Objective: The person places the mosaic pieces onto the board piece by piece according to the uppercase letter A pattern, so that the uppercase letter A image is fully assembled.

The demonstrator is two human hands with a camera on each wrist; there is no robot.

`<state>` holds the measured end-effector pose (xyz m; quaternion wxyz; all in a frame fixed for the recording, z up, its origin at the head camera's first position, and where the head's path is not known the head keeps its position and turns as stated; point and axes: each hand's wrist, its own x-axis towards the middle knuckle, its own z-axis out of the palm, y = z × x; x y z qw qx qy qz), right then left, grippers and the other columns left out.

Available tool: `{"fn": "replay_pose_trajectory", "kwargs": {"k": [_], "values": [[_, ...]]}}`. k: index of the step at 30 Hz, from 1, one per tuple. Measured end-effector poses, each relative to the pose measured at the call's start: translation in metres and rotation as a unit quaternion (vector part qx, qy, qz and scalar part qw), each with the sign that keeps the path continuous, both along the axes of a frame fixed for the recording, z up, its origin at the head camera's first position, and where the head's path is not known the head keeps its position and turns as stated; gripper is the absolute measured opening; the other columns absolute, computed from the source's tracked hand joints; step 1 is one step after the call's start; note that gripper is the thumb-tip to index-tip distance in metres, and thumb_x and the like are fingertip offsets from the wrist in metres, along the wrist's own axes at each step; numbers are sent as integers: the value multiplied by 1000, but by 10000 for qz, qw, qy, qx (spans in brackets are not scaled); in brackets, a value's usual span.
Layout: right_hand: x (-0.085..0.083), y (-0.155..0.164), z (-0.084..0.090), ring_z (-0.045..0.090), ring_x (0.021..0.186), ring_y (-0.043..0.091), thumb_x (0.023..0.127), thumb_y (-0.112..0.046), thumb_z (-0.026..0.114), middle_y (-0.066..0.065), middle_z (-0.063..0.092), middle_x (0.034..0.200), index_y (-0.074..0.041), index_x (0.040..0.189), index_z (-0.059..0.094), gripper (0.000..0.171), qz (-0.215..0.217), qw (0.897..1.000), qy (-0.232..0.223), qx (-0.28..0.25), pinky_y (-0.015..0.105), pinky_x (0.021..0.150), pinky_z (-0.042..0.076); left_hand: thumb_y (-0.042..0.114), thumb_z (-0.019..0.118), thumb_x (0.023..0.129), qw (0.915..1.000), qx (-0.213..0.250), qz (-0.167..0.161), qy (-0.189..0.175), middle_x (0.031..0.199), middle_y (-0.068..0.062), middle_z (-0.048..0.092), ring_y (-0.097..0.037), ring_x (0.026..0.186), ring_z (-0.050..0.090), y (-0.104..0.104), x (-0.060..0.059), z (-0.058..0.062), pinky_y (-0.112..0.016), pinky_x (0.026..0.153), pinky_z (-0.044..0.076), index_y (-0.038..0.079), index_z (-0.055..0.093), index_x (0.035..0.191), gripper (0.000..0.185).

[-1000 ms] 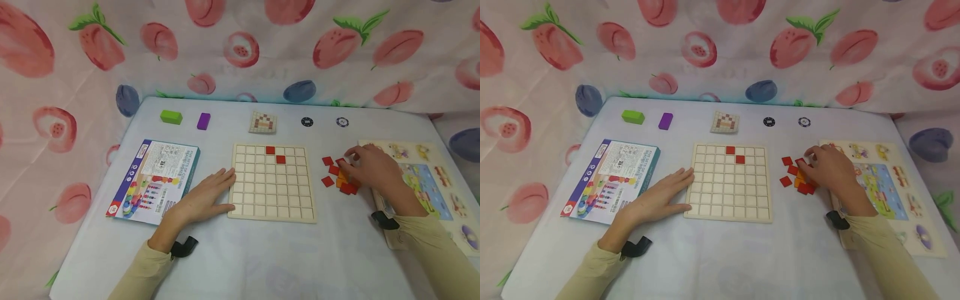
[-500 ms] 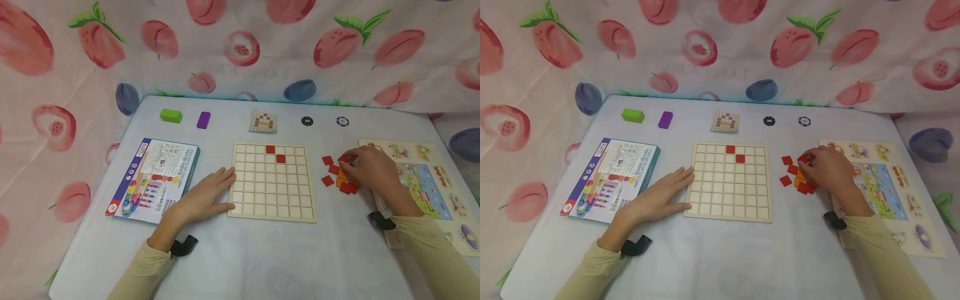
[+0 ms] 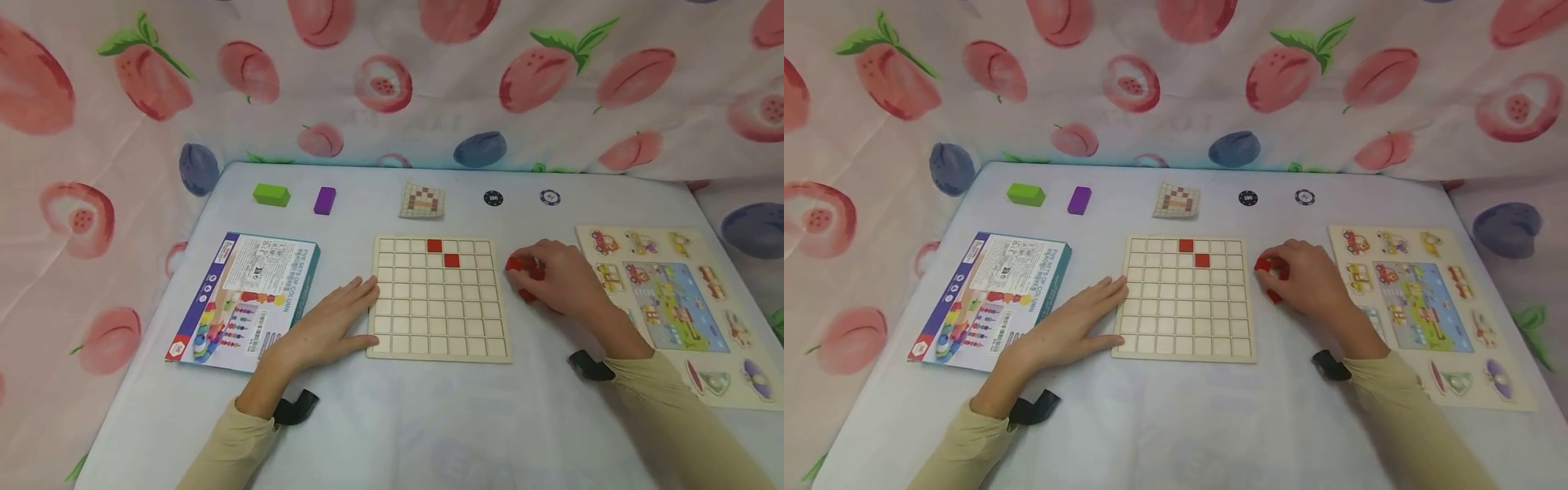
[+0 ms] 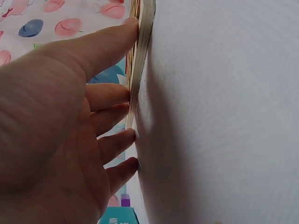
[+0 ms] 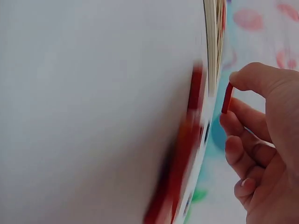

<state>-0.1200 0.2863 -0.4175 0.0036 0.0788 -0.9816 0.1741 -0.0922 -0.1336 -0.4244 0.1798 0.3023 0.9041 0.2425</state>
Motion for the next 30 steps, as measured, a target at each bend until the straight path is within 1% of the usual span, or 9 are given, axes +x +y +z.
{"fn": "replay_pose_trajectory", "kwargs": {"k": [3, 6, 9, 13, 16, 20, 24, 27, 30], "values": [[-3, -22, -3, 58, 88, 24, 94, -32, 80, 9, 75, 105, -12, 120, 78, 33, 416, 9991, -40, 6, 42, 83, 47, 40, 73, 101, 10000, 43, 21, -3, 180, -8, 21, -35, 168, 17, -1, 1, -1, -57, 137, 21, 6, 32, 167, 85], [-6, -39, -4, 59, 90, 23, 94, -32, 80, 7, 76, 108, -15, 118, 78, 30, 712, 9974, -110, 11, 46, 90, 50, 40, 72, 101, 10000, 77, 30, 1, 180, -8, 21, -35, 168, 17, -2, 2, -1, -57, 137, 21, 6, 33, 167, 85], [-8, -50, -3, 60, 94, 24, 94, -32, 80, 6, 76, 111, -16, 118, 77, 29, 842, 9962, -230, 20, 49, 95, 52, 40, 72, 101, 10000, 73, 30, 37, 180, -8, 21, -35, 168, 17, -2, 3, -1, -57, 137, 21, 6, 32, 167, 84], [-11, -58, -3, 64, 103, 26, 94, -31, 80, 7, 76, 115, -16, 116, 77, 27, 894, 9953, -356, 74, 52, 100, 52, 40, 72, 101, 10000, 88, 14, 43, 180, -7, 20, -34, 168, 16, -2, 2, 0, -58, 137, 21, 6, 32, 167, 84], [-11, -60, -2, 66, 111, 29, 95, -31, 80, 7, 76, 118, -18, 114, 79, 24, 922, 9950, -360, 120, 55, 104, 53, 41, 71, 101, 10000, 78, -3, 39, 180, -7, 20, -34, 169, 16, -2, 2, 1, -58, 137, 20, 6, 32, 167, 84], [-10, -60, -1, 68, 117, 31, 95, -30, 81, 6, 78, 119, -19, 115, 82, 23, 965, 9948, -285, 151, 56, 105, 56, 42, 71, 102, 10000, 9, -28, 50, 180, -6, 20, -33, 169, 15, -1, 1, 0, -57, 137, 20, 7, 31, 168, 85], [-7, -57, 1, 69, 115, 28, 95, -28, 81, 4, 78, 118, -19, 118, 84, 24, 1145, 9930, -228, 190, 52, 100, 60, 42, 71, 102, 10000, -17, -36, 65, 180, -7, 20, -34, 169, 15, -1, 1, 0, -57, 137, 20, 6, 31, 168, 85], [-6, -48, 1, 68, 118, 28, 97, -26, 79, 5, 77, 121, -20, 122, 82, 26, 1255, 9916, -247, 193, 52, 101, 60, 42, 71, 102, 10000, -18, -37, 78, 180, -7, 20, -34, 169, 16, -1, 1, 0, -57, 137, 21, 6, 31, 168, 85], [-4, -33, 1, 67, 123, 30, 100, -26, 74, 7, 74, 128, -21, 126, 80, 27, 1070, 9937, -277, 179, 55, 105, 57, 42, 71, 102, 10000, -34, -27, 66, 180, -7, 20, -34, 169, 15, -1, 0, -1, -57, 137, 21, 7, 31, 168, 85]]}}
